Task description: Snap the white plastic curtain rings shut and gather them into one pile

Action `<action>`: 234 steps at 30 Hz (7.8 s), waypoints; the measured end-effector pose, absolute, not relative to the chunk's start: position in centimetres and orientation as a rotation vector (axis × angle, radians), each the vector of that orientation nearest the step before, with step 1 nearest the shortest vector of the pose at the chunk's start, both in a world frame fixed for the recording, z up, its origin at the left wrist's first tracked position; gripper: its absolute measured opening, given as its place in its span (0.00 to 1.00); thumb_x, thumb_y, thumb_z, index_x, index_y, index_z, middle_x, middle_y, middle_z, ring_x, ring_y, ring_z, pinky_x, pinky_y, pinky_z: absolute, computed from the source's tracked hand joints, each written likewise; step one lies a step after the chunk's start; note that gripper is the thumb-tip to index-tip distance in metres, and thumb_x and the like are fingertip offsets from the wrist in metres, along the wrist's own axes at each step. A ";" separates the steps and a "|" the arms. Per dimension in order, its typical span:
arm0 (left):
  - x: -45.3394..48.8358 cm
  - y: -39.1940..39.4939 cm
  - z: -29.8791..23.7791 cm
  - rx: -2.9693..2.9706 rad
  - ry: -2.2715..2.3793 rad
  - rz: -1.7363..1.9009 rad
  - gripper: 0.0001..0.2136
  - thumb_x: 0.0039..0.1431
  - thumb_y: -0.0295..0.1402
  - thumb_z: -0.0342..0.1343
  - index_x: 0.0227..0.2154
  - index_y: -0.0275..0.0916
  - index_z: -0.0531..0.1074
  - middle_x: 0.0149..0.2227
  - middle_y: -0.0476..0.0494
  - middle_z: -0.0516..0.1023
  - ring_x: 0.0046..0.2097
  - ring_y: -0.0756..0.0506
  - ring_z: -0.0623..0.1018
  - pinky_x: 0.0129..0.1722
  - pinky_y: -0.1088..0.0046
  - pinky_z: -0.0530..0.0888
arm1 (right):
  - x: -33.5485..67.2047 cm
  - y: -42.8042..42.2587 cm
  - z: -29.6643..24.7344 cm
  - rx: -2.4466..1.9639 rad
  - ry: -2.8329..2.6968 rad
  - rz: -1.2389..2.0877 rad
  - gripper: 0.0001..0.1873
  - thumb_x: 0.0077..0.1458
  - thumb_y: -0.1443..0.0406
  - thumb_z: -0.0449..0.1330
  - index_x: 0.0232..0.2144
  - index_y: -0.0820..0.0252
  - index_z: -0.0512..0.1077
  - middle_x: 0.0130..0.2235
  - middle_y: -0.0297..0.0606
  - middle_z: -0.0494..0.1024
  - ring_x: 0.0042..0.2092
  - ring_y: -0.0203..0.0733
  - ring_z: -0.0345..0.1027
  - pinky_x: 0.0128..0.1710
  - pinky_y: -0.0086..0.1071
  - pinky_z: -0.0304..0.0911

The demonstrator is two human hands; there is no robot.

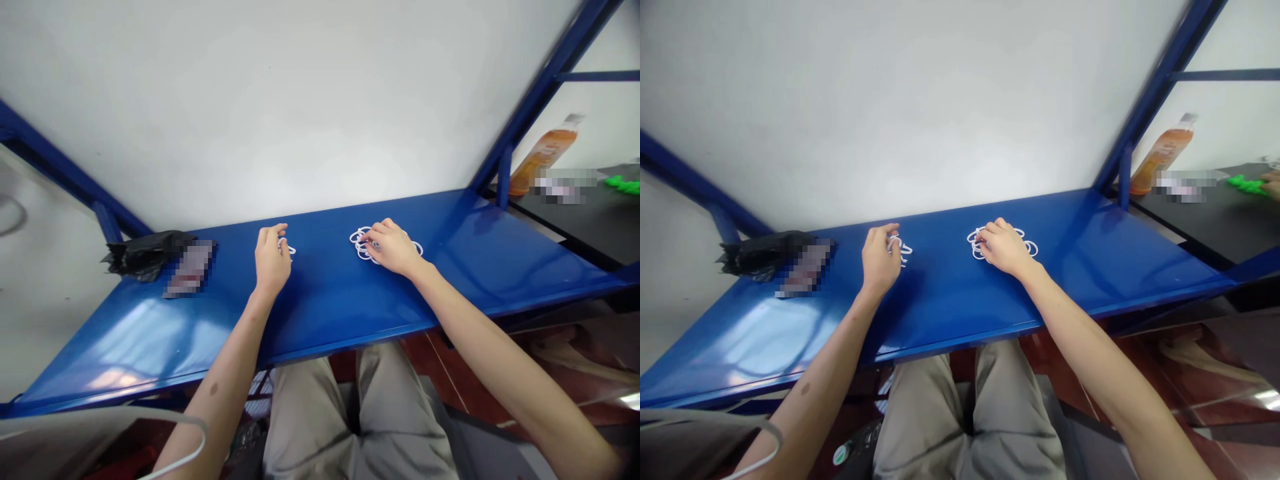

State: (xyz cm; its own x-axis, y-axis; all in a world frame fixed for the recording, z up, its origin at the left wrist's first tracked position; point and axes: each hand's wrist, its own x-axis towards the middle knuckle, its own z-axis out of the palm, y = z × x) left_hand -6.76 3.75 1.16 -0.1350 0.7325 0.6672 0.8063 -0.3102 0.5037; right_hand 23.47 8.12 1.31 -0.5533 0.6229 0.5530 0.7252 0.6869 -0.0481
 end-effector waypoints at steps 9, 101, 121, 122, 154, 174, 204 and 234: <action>-6.7 4.0 0.1 -2.198 -2.040 -0.986 0.12 0.60 0.26 0.55 0.47 0.38 0.73 0.44 0.37 0.78 0.49 0.37 0.76 0.52 0.56 0.72 | 23.4 7.9 1.2 -1.035 -2.304 -0.273 0.07 0.60 0.69 0.59 0.37 0.60 0.78 0.37 0.43 0.78 0.43 0.50 0.63 0.41 0.41 0.63; -2.5 1.8 1.6 -2.532 -2.092 -1.768 0.14 0.64 0.42 0.53 0.38 0.40 0.79 0.35 0.46 0.85 0.33 0.47 0.79 0.34 0.72 0.72 | 15.6 4.3 0.7 -0.874 -1.927 0.430 0.10 0.66 0.57 0.56 0.33 0.54 0.67 0.33 0.35 0.81 0.30 0.40 0.74 0.30 0.31 0.65; -4.5 2.0 0.9 -2.333 -1.792 -0.541 0.14 0.59 0.27 0.51 0.45 0.40 0.77 0.46 0.37 0.77 0.50 0.35 0.73 0.48 0.55 0.69 | 24.0 8.0 1.5 -0.981 -1.985 -0.080 0.09 0.67 0.61 0.57 0.39 0.55 0.76 0.39 0.41 0.76 0.42 0.46 0.71 0.42 0.40 0.68; -4.6 2.0 0.8 -2.329 -1.800 -0.508 0.15 0.59 0.27 0.50 0.46 0.40 0.77 0.46 0.37 0.76 0.50 0.35 0.72 0.48 0.54 0.69 | 24.9 8.0 1.4 -0.987 -2.012 -0.105 0.09 0.67 0.62 0.56 0.40 0.54 0.76 0.39 0.41 0.77 0.42 0.47 0.71 0.43 0.41 0.68; -4.2 2.2 1.8 -2.146 -1.920 -0.847 0.08 0.68 0.35 0.49 0.40 0.42 0.73 0.43 0.40 0.81 0.48 0.36 0.73 0.47 0.58 0.64 | 25.4 5.2 1.8 -1.078 -2.206 -0.061 0.07 0.61 0.65 0.58 0.38 0.55 0.77 0.39 0.42 0.77 0.43 0.50 0.64 0.44 0.44 0.67; -3.8 2.1 1.7 -2.241 -1.975 -1.021 0.11 0.70 0.36 0.47 0.43 0.43 0.74 0.38 0.44 0.80 0.36 0.45 0.77 0.39 0.68 0.69 | 25.1 5.1 1.1 -1.056 -2.405 -0.122 0.23 0.53 0.70 0.59 0.53 0.53 0.72 0.55 0.45 0.70 0.58 0.59 0.58 0.57 0.56 0.62; -3.0 2.2 1.6 -2.311 -1.900 -1.555 0.19 0.65 0.36 0.56 0.57 0.41 0.65 0.43 0.44 0.80 0.39 0.48 0.79 0.41 0.70 0.74 | 14.7 5.8 0.7 -0.798 -2.169 0.350 0.14 0.67 0.66 0.52 0.53 0.57 0.68 0.42 0.40 0.81 0.38 0.42 0.77 0.39 0.34 0.69; -3.8 1.9 1.1 -2.270 -1.996 -0.680 0.23 0.60 0.18 0.44 0.42 0.49 0.80 0.43 0.43 0.81 0.46 0.37 0.72 0.43 0.59 0.64 | 16.9 6.4 1.1 -0.990 -2.226 0.215 0.11 0.66 0.66 0.56 0.45 0.55 0.78 0.45 0.36 0.83 0.41 0.41 0.77 0.41 0.33 0.67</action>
State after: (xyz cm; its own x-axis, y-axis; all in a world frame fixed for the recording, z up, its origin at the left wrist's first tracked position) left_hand -3.80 1.90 1.15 0.0740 0.9340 0.3494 0.9531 -0.1693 0.2507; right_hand 16.86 6.36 1.13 -0.4778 0.7076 0.5206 0.5948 0.6967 -0.4010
